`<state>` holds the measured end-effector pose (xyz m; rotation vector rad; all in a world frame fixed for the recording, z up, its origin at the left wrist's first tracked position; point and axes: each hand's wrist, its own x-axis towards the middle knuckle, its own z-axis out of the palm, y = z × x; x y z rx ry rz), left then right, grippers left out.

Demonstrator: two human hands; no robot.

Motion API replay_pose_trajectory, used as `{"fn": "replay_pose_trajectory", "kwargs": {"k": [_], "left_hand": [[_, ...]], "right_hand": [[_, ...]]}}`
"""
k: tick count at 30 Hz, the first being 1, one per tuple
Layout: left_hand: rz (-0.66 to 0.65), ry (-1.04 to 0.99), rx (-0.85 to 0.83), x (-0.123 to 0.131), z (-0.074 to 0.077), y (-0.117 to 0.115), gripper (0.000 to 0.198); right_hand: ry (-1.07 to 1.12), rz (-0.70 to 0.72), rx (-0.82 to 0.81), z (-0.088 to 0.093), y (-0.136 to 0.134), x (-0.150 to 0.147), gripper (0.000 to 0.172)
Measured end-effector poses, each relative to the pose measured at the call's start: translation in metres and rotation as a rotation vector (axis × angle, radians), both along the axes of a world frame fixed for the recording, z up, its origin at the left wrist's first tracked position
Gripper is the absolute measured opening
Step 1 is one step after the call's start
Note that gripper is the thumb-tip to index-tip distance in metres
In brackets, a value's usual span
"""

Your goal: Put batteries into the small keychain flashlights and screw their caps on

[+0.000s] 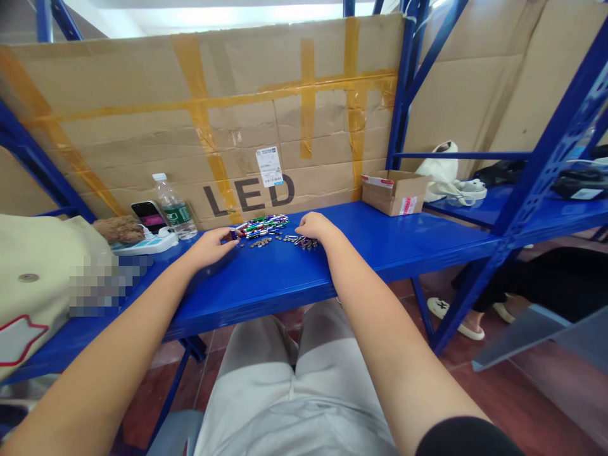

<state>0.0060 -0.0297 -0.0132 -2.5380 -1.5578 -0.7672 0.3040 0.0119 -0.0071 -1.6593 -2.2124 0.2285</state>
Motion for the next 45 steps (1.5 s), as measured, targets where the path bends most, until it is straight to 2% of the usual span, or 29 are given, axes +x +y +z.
{"fn": "replay_pose_trajectory", "kwargs": {"k": [5,10,13,15,18,20,24,30,36,38,40,43,45], "left_hand": [[0.014,0.043,-0.004,0.0,-0.002,0.001,0.029],[-0.05,0.013,-0.026,0.0,-0.005,0.002,0.031],[-0.069,0.023,-0.019,0.006,-0.003,-0.003,0.032],[-0.093,0.049,-0.014,0.014,-0.001,-0.008,0.031],[-0.198,0.061,-0.027,0.028,0.002,-0.017,0.03],[-0.275,0.056,-0.038,0.035,0.003,-0.021,0.032],[-0.349,0.051,-0.078,0.043,0.002,-0.025,0.035],[-0.316,0.024,-0.104,0.046,-0.001,-0.024,0.037],[-0.271,0.073,0.015,0.05,-0.009,-0.016,0.035],[-0.196,0.126,0.085,0.054,-0.011,-0.017,0.033],[-0.092,0.199,0.165,0.059,-0.011,-0.02,0.029],[0.034,0.335,0.29,0.066,-0.007,-0.027,0.028],[0.043,0.418,0.347,0.068,-0.003,-0.03,0.028]], "right_hand": [[-0.008,0.071,-0.074,-0.003,-0.006,0.012,0.024],[-0.028,0.089,-0.092,-0.004,-0.012,0.01,0.015],[0.13,0.126,0.062,-0.003,-0.017,-0.001,0.016],[0.312,0.213,0.187,-0.004,-0.021,-0.014,0.019],[0.571,0.414,0.196,-0.008,-0.029,-0.036,0.019],[0.636,0.519,0.185,-0.011,-0.032,-0.048,0.019],[0.591,0.567,0.156,-0.018,-0.033,-0.056,0.023],[0.426,0.614,0.234,-0.022,-0.032,-0.056,0.033],[0.316,0.498,0.322,-0.026,-0.03,-0.064,0.028],[0.355,0.449,0.293,-0.025,-0.029,-0.066,0.028],[0.446,0.422,0.197,-0.024,-0.029,-0.069,0.033],[0.706,0.423,-0.131,-0.022,-0.029,-0.07,0.039],[0.861,0.425,-0.38,-0.021,-0.03,-0.07,0.037]]}}
